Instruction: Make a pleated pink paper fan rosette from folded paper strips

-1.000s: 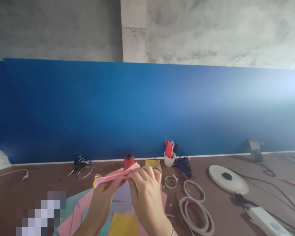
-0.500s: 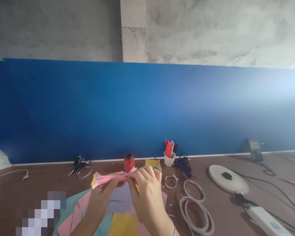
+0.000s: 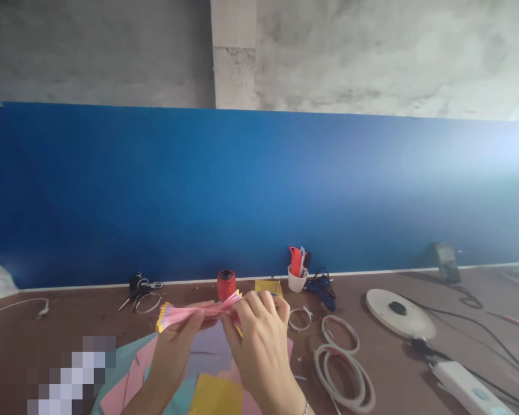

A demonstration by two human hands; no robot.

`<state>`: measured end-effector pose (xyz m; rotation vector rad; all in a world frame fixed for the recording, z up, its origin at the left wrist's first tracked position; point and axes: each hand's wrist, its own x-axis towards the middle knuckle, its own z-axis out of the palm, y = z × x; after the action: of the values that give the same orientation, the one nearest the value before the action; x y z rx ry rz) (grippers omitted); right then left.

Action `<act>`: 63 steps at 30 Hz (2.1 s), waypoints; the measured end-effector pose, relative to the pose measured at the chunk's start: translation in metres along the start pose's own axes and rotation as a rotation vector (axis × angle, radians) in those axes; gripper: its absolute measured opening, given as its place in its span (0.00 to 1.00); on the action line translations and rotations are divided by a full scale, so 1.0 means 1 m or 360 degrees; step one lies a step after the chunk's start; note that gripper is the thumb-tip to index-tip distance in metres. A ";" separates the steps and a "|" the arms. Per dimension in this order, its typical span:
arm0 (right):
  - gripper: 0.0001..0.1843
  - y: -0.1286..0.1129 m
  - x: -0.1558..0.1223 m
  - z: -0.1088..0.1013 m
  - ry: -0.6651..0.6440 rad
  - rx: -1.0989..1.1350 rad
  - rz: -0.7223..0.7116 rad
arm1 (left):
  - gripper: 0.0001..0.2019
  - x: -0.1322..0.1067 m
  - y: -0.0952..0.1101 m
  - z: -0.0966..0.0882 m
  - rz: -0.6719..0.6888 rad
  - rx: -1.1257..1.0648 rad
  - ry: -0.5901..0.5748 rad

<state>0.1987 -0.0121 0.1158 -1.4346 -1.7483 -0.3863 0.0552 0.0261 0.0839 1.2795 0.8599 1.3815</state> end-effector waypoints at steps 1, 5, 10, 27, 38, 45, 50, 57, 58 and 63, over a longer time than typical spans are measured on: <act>0.12 0.003 0.000 0.000 -0.0014 -0.0021 0.0002 | 0.15 0.001 -0.002 -0.002 -0.0011 -0.0003 0.0018; 0.07 0.014 0.003 0.002 -0.0055 0.0025 -0.0009 | 0.18 0.006 -0.010 -0.010 -0.0070 -0.0113 0.0086; 0.05 0.024 0.004 0.001 -0.0106 0.0247 -0.0008 | 0.20 0.009 -0.015 -0.018 -0.0102 -0.0318 0.0097; 0.07 0.017 0.004 -0.007 -0.0059 0.0282 -0.0098 | 0.20 0.011 -0.019 -0.020 -0.0078 -0.0396 0.0158; 0.07 0.019 0.003 -0.004 -0.0261 0.0503 -0.0035 | 0.19 0.010 -0.018 -0.022 -0.0036 -0.0399 0.0182; 0.03 0.023 0.002 0.000 -0.0043 0.0480 0.0123 | 0.17 0.008 -0.014 -0.018 -0.0091 -0.0579 0.0164; 0.05 0.022 0.003 -0.001 0.0009 0.0459 0.0101 | 0.13 0.008 -0.011 -0.017 -0.0090 -0.0649 0.0105; 0.06 0.022 0.003 -0.004 -0.0059 0.0516 0.0275 | 0.12 0.008 -0.005 -0.018 -0.0120 -0.0725 -0.0109; 0.06 0.022 0.003 -0.005 -0.0101 0.0581 0.0317 | 0.11 0.007 -0.004 -0.018 -0.0126 -0.0741 -0.0147; 0.23 0.029 0.004 -0.011 -0.0553 0.1176 0.0300 | 0.11 0.006 0.000 -0.019 -0.0206 -0.0789 -0.0298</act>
<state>0.2293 -0.0080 0.1184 -1.1307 -1.7269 0.5933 0.0372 0.0340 0.0819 0.9325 0.4254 1.2479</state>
